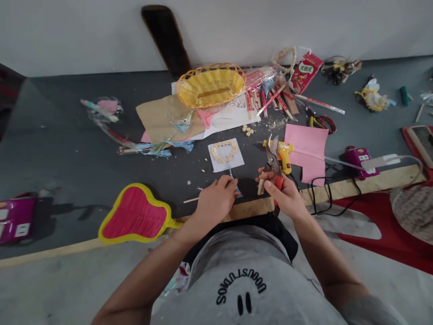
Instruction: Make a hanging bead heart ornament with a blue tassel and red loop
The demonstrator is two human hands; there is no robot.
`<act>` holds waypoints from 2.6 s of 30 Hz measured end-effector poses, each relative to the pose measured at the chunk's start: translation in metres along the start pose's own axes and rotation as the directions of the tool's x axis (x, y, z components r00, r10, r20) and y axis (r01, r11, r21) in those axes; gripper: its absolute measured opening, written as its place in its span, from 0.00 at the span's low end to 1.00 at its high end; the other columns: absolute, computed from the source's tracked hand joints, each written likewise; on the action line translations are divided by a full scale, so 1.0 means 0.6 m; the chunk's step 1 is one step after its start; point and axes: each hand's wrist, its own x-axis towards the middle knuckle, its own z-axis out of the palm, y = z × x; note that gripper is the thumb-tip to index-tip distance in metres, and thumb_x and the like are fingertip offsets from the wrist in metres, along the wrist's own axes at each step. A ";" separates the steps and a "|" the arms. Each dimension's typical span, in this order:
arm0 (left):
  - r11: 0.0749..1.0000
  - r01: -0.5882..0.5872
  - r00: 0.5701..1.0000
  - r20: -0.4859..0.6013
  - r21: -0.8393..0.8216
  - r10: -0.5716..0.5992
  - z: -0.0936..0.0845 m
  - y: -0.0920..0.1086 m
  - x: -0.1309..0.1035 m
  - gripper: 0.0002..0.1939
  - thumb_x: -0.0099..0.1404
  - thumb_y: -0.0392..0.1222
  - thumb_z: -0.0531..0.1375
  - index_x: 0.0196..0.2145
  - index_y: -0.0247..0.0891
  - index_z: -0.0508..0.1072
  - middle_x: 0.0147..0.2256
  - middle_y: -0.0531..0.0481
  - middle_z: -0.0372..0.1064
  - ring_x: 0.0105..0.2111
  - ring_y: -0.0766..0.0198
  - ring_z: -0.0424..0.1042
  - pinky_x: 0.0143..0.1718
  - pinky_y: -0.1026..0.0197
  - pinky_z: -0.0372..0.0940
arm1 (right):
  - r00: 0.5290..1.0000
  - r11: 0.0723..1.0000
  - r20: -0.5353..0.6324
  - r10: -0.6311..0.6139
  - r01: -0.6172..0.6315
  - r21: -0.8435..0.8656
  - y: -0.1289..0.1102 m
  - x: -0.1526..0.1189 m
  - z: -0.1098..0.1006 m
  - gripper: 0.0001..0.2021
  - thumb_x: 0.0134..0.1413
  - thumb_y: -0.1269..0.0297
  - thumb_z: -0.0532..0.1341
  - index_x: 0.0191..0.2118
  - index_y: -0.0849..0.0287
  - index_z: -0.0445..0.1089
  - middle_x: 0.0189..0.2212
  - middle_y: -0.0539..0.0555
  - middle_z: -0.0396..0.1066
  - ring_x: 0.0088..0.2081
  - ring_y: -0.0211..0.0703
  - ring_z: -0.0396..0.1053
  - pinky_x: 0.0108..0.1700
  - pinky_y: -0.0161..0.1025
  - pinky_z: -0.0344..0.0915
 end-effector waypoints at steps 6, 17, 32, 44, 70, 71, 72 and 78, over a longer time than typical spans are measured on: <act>1.000 -0.024 1.000 -0.001 0.017 0.025 0.006 0.012 -0.011 0.21 0.73 0.43 0.52 0.60 0.38 0.68 0.55 0.39 0.67 0.45 0.53 0.75 0.35 0.57 0.71 | 1.000 1.000 -0.003 -0.006 0.006 -0.025 -0.002 0.001 0.003 0.17 0.60 0.47 0.61 0.42 0.56 0.74 0.49 0.59 0.74 0.53 0.50 0.72 0.57 0.49 0.66; 0.996 -0.085 0.996 0.010 -0.011 0.085 0.010 0.025 -0.034 0.19 0.72 0.38 0.52 0.58 0.36 0.70 0.53 0.38 0.69 0.43 0.54 0.74 0.36 0.57 0.71 | 1.000 0.999 0.016 -0.004 0.005 -0.052 -0.007 -0.003 0.001 0.18 0.61 0.47 0.61 0.43 0.57 0.74 0.50 0.60 0.73 0.51 0.49 0.73 0.55 0.48 0.67; 0.263 -0.030 0.922 -0.128 -0.964 -0.365 -0.029 -0.056 -0.054 0.16 0.69 0.48 0.57 0.46 0.35 0.74 0.34 0.47 0.76 0.24 0.70 0.64 0.27 0.65 0.63 | 0.935 0.773 0.282 -0.216 0.341 -0.535 -0.039 -0.003 0.024 0.13 0.61 0.69 0.55 0.49 0.59 0.70 0.61 0.63 0.64 0.64 0.54 0.60 0.63 0.55 0.61; 0.017 -0.040 0.898 -0.043 -0.999 -0.438 -0.014 -0.081 -0.050 0.13 0.64 0.51 0.63 0.35 0.37 0.73 0.25 0.54 0.69 0.20 0.72 0.58 0.22 0.68 0.54 | 0.870 0.439 0.471 -0.147 0.484 -0.757 -0.059 0.006 0.088 0.09 0.57 0.72 0.57 0.43 0.59 0.71 0.65 0.64 0.60 0.60 0.61 0.60 0.56 0.59 0.63; 0.192 -0.008 0.898 -0.092 -0.981 -0.430 -0.019 -0.082 -0.066 0.09 0.65 0.46 0.59 0.33 0.38 0.76 0.25 0.51 0.73 0.26 0.65 0.70 0.26 0.65 0.61 | 0.875 0.541 0.477 -0.084 0.442 -0.715 -0.050 0.011 0.110 0.28 0.59 0.68 0.58 0.65 0.62 0.56 0.54 0.66 0.70 0.52 0.58 0.69 0.54 0.56 0.68; 0.200 -0.011 0.898 -0.098 -0.980 -0.430 -0.017 -0.081 -0.068 0.10 0.65 0.46 0.59 0.33 0.38 0.76 0.24 0.51 0.73 0.26 0.65 0.70 0.26 0.65 0.61 | 0.869 0.523 0.492 -0.056 0.446 -0.726 -0.053 0.011 0.110 0.28 0.58 0.69 0.58 0.64 0.63 0.57 0.53 0.65 0.70 0.52 0.58 0.69 0.54 0.56 0.68; 0.209 -0.014 0.896 -0.105 -0.978 -0.431 -0.016 -0.080 -0.069 0.10 0.65 0.45 0.59 0.33 0.38 0.76 0.24 0.51 0.72 0.26 0.65 0.70 0.26 0.65 0.60 | 0.863 0.511 0.504 -0.032 0.448 -0.734 -0.055 0.012 0.111 0.28 0.57 0.69 0.58 0.64 0.63 0.58 0.52 0.65 0.71 0.53 0.58 0.68 0.54 0.55 0.68; 0.151 0.006 0.906 -0.059 -0.988 -0.418 0.003 -0.076 -0.073 0.10 0.66 0.46 0.58 0.33 0.38 0.74 0.23 0.52 0.71 0.24 0.66 0.68 0.23 0.66 0.57 | 0.838 0.438 0.539 0.082 0.455 -0.775 -0.069 0.015 0.112 0.23 0.55 0.75 0.55 0.58 0.62 0.63 0.46 0.62 0.72 0.48 0.53 0.69 0.52 0.50 0.68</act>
